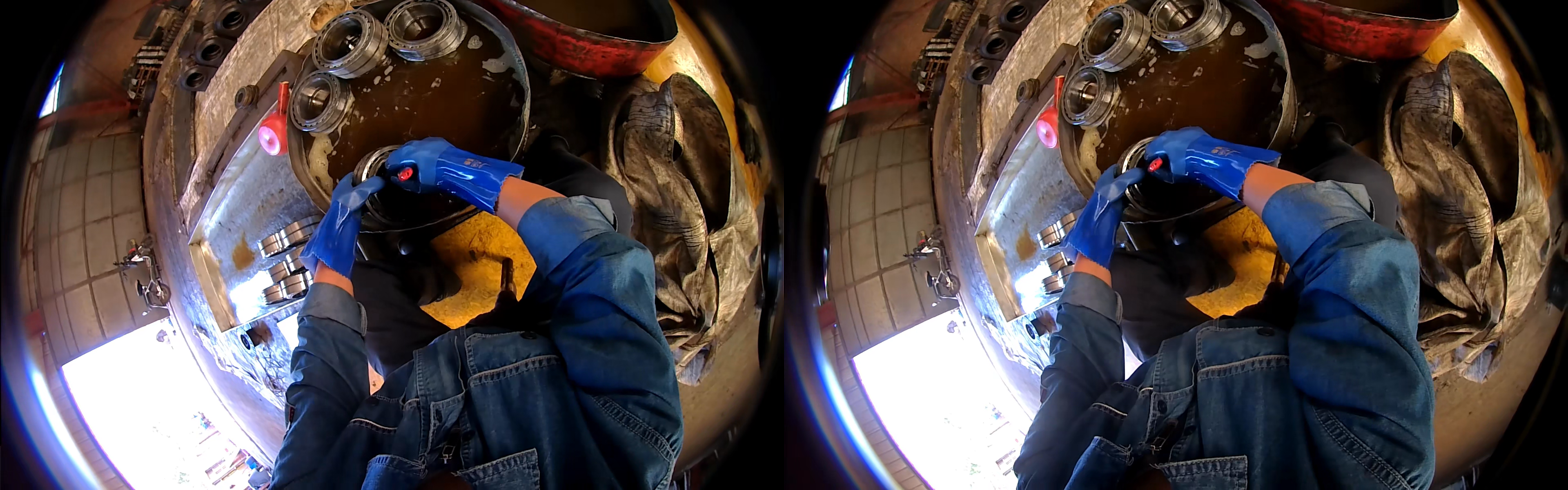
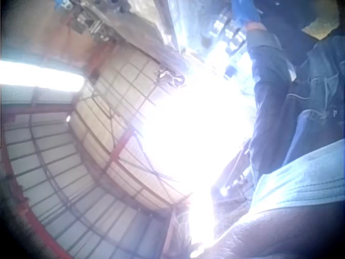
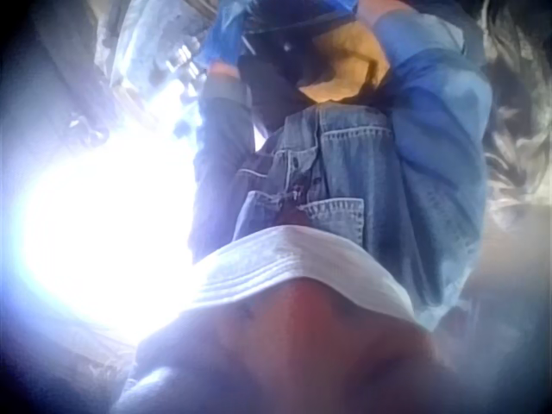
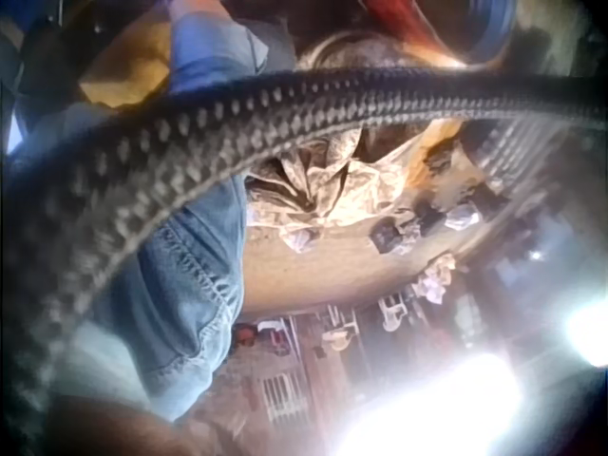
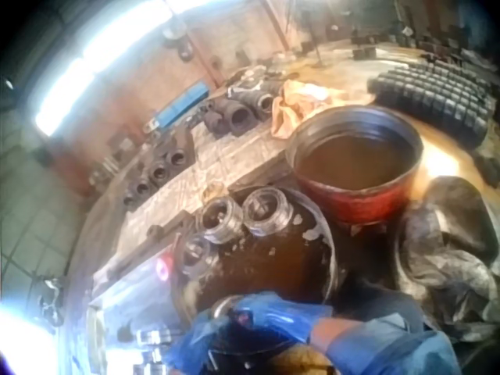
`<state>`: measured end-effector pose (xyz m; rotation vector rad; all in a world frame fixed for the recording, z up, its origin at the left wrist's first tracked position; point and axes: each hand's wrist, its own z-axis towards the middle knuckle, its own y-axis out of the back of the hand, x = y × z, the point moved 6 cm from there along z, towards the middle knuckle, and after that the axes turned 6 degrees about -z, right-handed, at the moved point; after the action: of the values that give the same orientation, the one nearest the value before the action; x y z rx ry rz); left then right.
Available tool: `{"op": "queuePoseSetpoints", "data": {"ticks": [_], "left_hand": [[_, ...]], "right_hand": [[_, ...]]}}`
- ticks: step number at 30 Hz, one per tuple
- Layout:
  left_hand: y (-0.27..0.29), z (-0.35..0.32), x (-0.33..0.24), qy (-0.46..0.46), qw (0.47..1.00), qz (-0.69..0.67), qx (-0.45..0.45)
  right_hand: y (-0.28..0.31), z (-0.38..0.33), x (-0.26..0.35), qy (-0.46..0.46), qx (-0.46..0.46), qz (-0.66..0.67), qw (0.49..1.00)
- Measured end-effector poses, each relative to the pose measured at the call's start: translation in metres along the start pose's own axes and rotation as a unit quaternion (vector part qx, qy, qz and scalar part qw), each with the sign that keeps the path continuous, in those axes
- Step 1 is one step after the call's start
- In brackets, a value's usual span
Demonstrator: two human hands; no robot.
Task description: The person cleans metal bearings by hand in a workshop setting. They dip the bearings into a container of dark liquid, scrub them with a red brush, and wipe them with a yellow cloth. The cleaned bearings are placed on a metal tray next to the work area.
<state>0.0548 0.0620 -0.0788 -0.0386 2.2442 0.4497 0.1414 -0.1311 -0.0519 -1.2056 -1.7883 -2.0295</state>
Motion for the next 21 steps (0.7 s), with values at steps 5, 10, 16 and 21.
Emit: {"op": "queuePoseSetpoints", "data": {"ticks": [5,10,16,21], "left_hand": [[-0.015,-0.023,-0.017,0.020,0.997,-0.077,0.002],[-0.008,-0.024,-0.014,0.000,0.997,-0.080,0.004],[-0.011,-0.030,-0.024,-0.037,0.998,-0.057,0.013],[-0.008,-0.015,-0.010,-0.063,0.989,-0.118,0.061]], "right_hand": [[-0.006,0.001,0.024,0.047,0.135,-0.127,0.982],[-0.022,0.015,0.032,0.039,0.110,-0.183,0.976],[-0.022,0.002,0.010,-0.167,0.073,0.036,0.983],[-0.069,0.004,-0.021,-0.282,0.002,0.389,0.877]]}}
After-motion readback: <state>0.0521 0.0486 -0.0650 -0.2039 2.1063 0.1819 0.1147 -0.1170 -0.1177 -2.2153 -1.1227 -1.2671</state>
